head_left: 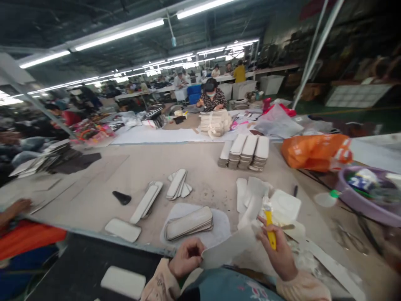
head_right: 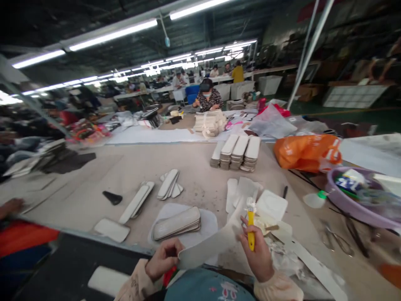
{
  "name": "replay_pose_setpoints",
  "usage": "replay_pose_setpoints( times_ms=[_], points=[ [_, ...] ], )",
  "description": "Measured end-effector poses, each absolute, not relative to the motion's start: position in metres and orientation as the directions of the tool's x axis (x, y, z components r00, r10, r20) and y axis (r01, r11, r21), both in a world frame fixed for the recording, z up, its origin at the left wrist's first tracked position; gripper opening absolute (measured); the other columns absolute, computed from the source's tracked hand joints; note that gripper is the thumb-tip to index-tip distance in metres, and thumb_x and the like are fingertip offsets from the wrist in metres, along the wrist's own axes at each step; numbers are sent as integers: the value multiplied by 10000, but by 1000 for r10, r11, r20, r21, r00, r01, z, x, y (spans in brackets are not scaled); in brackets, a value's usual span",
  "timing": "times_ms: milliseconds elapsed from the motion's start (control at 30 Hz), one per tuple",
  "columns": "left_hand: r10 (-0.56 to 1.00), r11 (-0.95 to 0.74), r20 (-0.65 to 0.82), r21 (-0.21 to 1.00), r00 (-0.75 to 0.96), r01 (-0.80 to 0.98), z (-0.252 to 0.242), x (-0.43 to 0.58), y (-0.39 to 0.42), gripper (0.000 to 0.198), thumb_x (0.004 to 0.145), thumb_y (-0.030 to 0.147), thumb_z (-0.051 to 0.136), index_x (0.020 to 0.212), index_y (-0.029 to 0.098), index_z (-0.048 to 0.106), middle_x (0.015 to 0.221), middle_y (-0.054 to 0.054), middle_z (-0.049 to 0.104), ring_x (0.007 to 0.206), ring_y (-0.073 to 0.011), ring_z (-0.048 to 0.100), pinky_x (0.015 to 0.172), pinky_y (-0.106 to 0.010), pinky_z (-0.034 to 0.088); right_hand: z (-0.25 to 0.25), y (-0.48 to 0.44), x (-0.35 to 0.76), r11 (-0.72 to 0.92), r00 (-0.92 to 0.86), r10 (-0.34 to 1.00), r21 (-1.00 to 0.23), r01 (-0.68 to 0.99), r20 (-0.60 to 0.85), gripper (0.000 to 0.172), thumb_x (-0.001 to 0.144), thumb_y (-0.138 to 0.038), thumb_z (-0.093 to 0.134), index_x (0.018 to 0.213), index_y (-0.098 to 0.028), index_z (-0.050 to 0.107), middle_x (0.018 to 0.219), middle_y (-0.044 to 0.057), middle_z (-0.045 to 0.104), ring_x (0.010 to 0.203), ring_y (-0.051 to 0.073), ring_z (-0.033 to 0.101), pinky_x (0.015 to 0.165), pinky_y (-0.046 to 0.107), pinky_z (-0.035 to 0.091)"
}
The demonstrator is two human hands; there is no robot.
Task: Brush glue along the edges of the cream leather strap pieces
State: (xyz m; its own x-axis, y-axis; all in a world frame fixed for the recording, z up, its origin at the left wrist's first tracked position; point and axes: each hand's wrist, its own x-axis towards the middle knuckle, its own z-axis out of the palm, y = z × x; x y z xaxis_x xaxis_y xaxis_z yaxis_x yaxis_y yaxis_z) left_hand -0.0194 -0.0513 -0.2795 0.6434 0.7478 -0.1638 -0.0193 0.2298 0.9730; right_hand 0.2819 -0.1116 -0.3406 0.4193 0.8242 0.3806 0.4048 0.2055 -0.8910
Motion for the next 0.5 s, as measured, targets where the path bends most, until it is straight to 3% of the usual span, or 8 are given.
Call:
replay_pose_setpoints(
  times_ms=[100, 233, 400, 500],
  points=[
    [806, 320, -227, 944, 547, -80, -294, -45, -53, 411, 540, 456, 782, 628, 150, 522, 591, 1, 545, 552, -91, 471, 544, -222, 368, -338, -95, 257, 171, 341, 899, -937, 306, 276, 220, 806, -371, 610, 817, -238, 435, 981, 72, 675, 985, 225, 638, 760, 293, 546],
    [845, 466, -365, 861, 390, -205, -311, -75, -54, 391, 552, 429, 778, 703, 154, 545, 574, 12, 549, 497, -104, 512, 486, -237, 430, -341, -77, 230, 168, 313, 907, -922, 349, 283, 228, 779, -382, 642, 782, -235, 469, 752, 2, 566, 782, 180, 626, 692, 246, 523],
    [851, 525, -497, 815, 171, -244, -324, -106, -55, 402, 582, 407, 795, 808, 123, 623, 676, -21, 616, 596, -122, 593, 552, -237, 496, -350, -50, 205, 135, 259, 915, -838, 528, 311, 210, 801, -405, 608, 792, -239, 479, 788, 4, 586, 747, 170, 613, 672, 244, 498],
    [837, 545, -532, 795, 125, -265, -332, -121, -49, 465, 561, 454, 801, 840, 116, 646, 733, -52, 657, 647, -154, 626, 607, -272, 520, -354, -32, 189, 95, 241, 926, -797, 596, 290, 202, 820, -411, 582, 797, -241, 475, 794, -3, 611, 722, 161, 618, 673, 246, 488]
  ],
)
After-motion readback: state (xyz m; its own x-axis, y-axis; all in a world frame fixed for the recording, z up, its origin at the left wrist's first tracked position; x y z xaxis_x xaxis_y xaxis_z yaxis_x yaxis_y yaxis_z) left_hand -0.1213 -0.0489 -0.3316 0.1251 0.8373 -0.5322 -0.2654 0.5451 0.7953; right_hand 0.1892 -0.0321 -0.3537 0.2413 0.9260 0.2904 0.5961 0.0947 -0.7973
